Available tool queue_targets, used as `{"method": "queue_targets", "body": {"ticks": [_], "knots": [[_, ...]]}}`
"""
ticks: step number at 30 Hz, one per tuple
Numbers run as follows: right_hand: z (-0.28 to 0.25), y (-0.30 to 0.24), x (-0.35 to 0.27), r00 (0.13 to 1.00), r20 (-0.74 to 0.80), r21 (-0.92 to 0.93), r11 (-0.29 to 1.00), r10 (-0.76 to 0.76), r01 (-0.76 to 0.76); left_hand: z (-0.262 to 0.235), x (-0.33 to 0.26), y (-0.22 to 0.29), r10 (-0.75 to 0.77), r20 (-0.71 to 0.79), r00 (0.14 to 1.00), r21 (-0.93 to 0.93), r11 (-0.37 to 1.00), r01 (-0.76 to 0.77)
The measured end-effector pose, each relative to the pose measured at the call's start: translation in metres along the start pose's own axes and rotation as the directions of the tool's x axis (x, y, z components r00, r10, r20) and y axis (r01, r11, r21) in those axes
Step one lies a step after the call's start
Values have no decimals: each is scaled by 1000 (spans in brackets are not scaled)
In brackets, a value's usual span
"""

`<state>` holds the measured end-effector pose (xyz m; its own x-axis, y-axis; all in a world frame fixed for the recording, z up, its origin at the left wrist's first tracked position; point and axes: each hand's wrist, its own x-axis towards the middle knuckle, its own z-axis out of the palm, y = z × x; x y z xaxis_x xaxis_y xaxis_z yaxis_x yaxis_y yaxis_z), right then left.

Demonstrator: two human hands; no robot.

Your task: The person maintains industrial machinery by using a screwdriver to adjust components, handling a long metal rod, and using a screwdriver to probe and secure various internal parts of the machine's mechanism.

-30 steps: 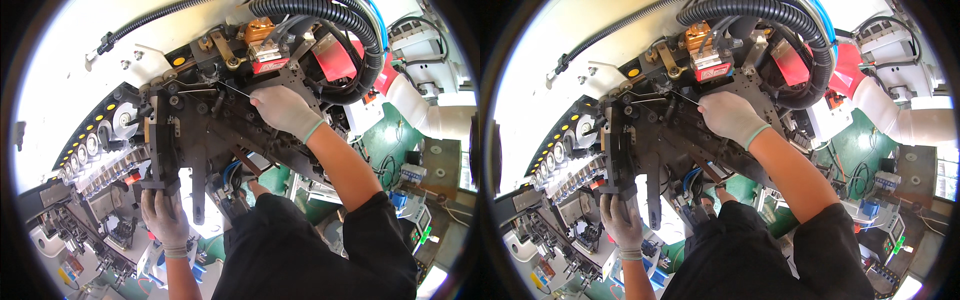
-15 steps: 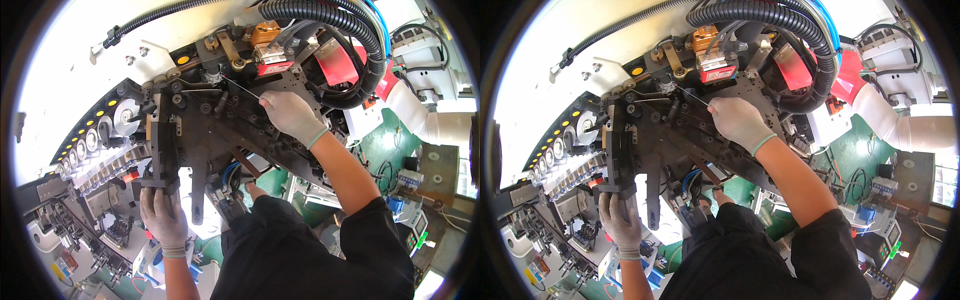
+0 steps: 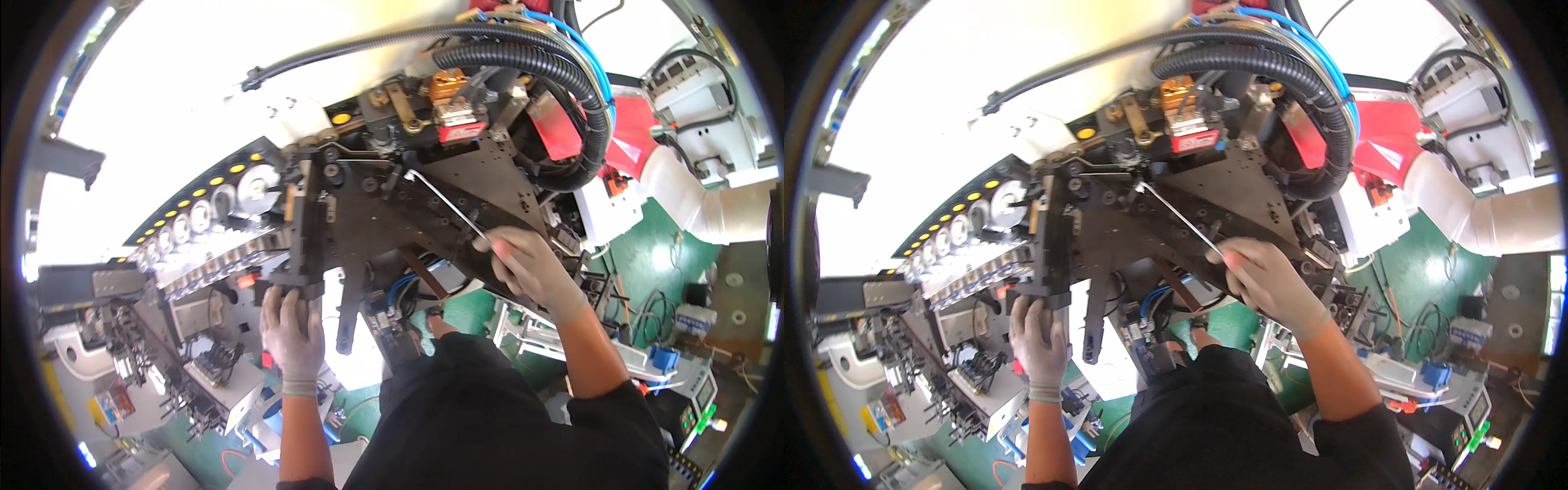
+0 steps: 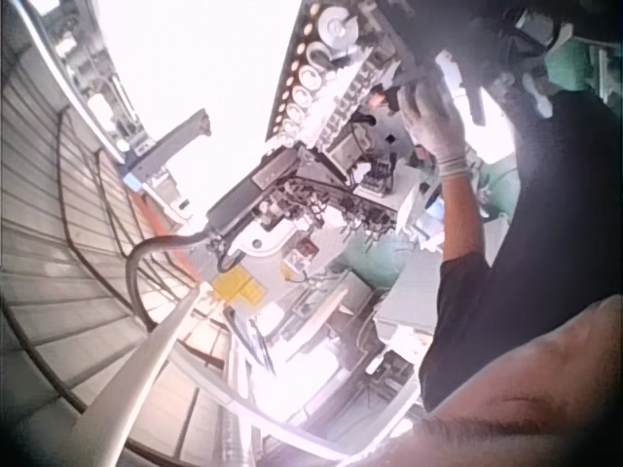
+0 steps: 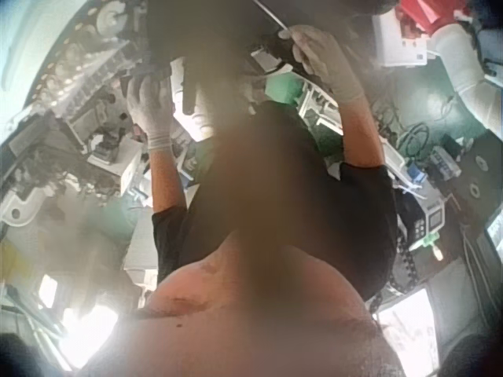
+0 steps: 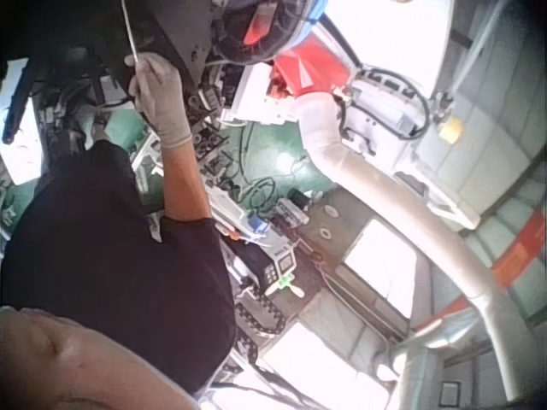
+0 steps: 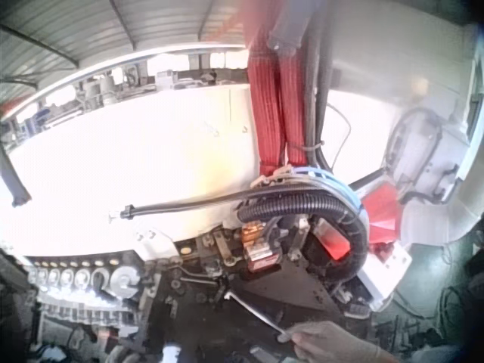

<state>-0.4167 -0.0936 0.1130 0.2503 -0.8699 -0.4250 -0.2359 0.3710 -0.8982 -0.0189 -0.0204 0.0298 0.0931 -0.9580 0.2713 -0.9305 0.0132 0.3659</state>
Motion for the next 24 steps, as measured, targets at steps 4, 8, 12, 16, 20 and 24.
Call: {"method": "queue_targets", "body": {"ticks": [4,8,12,16,20,24], "knots": [[15,7,-45,996,33,78,994,-77,74,-24,29,30,12,-23,1000,-426,905,-21],[24,20,-80,995,43,89,992,-92,88,-26,67,129,91,137,986,-872,484,76],[32,9,-90,970,36,-28,970,-242,243,-39,71,156,96,438,894,-877,266,401],[38,32,-98,937,-51,-75,937,-345,340,-39,65,165,55,477,877,-842,313,439],[50,49,-102,922,-46,21,922,-385,386,-44,60,170,131,220,967,-766,637,88],[70,48,-99,914,-107,97,910,-393,402,-49,64,166,201,50,978,-649,751,-122]]}}
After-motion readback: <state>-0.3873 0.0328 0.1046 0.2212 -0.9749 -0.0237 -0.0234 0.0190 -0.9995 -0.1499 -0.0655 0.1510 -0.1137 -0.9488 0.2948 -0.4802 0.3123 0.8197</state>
